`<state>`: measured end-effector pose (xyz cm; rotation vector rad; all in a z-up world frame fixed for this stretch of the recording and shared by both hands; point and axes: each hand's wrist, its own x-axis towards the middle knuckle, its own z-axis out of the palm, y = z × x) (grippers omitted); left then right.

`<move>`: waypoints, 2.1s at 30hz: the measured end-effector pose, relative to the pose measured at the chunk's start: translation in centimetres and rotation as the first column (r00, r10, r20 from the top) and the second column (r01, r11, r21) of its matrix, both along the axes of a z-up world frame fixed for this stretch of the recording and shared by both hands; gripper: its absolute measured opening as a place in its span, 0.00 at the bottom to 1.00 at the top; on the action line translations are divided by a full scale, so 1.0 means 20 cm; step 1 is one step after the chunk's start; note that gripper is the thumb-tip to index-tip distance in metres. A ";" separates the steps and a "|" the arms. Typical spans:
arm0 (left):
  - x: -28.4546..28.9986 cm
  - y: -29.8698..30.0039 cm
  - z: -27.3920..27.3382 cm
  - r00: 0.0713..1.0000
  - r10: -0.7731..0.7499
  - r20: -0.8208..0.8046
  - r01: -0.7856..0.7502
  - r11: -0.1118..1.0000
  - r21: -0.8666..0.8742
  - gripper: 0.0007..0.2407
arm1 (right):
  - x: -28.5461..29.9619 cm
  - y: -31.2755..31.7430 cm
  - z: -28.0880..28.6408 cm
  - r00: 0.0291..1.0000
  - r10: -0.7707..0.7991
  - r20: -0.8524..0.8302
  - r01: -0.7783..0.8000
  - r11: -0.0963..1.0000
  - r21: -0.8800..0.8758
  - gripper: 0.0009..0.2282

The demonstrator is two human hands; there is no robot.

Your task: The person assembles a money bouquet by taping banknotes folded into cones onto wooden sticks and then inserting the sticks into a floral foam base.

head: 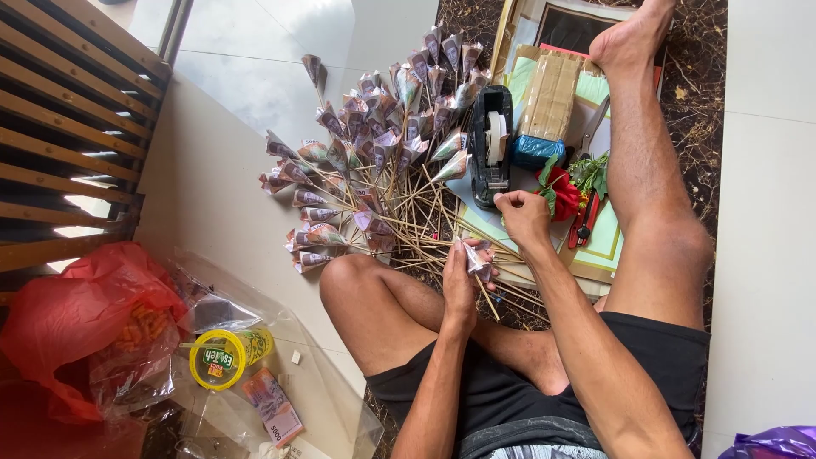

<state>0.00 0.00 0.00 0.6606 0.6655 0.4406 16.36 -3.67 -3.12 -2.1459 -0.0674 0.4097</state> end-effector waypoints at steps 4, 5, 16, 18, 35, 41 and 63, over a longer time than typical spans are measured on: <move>-0.01 0.00 0.00 1.000 -0.001 0.002 0.001 1.000 -0.001 0.17 | -0.01 0.00 0.14 0.991 0.089 0.097 -0.079 0.992 -0.094 0.08; -0.01 0.00 0.00 1.000 -0.002 0.002 0.002 1.000 0.007 0.17 | -0.01 0.01 0.18 0.982 0.130 0.134 -0.110 0.983 -0.149 0.09; -0.01 0.02 0.02 0.999 -0.018 -0.042 0.020 0.999 0.042 0.18 | -0.03 -0.02 0.33 0.920 0.345 0.186 -0.236 0.866 -0.440 0.08; -0.02 0.02 0.01 0.998 0.000 -0.061 0.003 0.999 0.050 0.18 | -0.11 -0.09 0.46 0.920 0.337 0.198 -0.299 0.933 -0.198 0.08; 0.03 -0.05 0.22 0.966 0.029 -0.258 -0.010 0.997 0.077 0.17 | -0.64 -0.56 0.33 0.918 0.353 -0.179 -0.326 0.931 0.162 0.14; 0.07 -0.15 0.37 0.950 -0.097 -0.298 0.103 0.995 0.005 0.23 | -0.57 -0.57 0.45 0.967 0.244 -0.067 -0.224 0.949 0.220 0.16; 0.01 -0.11 -0.05 0.983 -0.065 -0.170 0.111 0.954 0.279 0.11 | -0.44 -0.64 0.36 0.962 0.274 -0.004 -0.266 0.936 0.230 0.04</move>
